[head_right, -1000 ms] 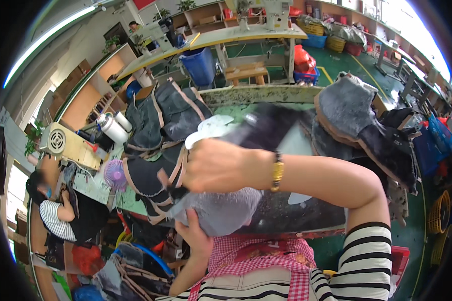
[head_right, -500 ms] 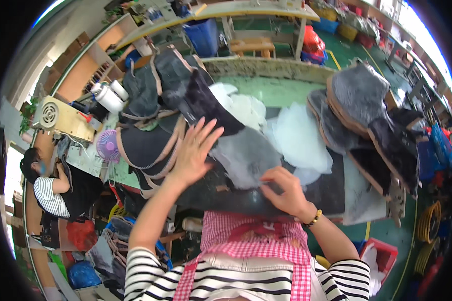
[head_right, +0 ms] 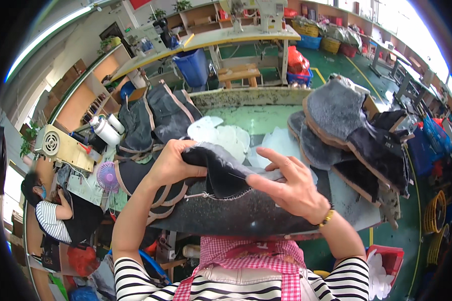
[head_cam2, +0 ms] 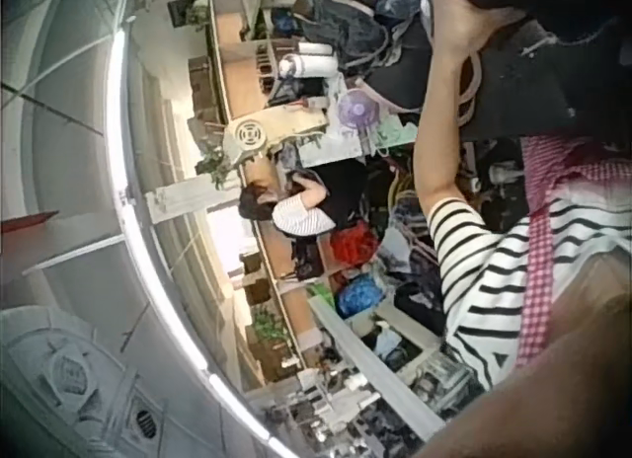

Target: The person assembles footwear components by hand in a factory setting. They pick up black shoe uppers and grey fuzzy lining pieces, insert the lining into the uppers, and place the assembled units into a yellow basket. The process is repetitive, involving handling multiple identical pairs of shoe parts.

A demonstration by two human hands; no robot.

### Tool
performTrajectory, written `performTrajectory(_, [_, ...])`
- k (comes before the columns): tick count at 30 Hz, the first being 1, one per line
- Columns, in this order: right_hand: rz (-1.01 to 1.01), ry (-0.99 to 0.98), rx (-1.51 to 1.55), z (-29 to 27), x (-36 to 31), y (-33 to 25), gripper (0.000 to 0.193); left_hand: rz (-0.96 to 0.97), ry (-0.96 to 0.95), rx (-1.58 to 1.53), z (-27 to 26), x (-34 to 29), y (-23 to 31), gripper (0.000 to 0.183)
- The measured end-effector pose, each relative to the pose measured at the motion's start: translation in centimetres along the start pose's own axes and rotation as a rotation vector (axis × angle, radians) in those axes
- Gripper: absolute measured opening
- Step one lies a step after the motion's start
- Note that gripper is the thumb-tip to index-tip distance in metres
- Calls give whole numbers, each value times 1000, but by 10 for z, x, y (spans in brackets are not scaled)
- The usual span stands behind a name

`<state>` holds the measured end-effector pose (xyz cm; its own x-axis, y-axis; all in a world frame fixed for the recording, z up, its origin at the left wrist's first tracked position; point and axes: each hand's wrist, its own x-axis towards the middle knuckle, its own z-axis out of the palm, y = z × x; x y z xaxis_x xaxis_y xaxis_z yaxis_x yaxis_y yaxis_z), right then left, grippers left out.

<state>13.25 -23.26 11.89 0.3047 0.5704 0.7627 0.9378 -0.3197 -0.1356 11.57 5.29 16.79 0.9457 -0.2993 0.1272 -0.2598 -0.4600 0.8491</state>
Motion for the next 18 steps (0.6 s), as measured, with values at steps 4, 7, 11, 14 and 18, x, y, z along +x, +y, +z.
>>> performTrajectory(4, [-54, -287, 15, -52, 56, -17, 41, 81, 5, 1, 0, -8, 20, 35])
performTrajectory(7, [95, -320, 236, -54, 65, -16, 24, 0, -27, -39, 7, -18, 26, 36])
performTrajectory(11, [673, -209, 681, -48, 52, -4, 23, 270, 93, 3, 30, -42, 36, 35])
performTrajectory(14, [650, -96, 933, -42, 43, -2, 23, 265, 134, -123, 40, -56, 37, 39])
performTrajectory(18, [699, -112, 1145, -47, 54, -9, 47, 261, 145, -159, 43, -63, 36, 39])
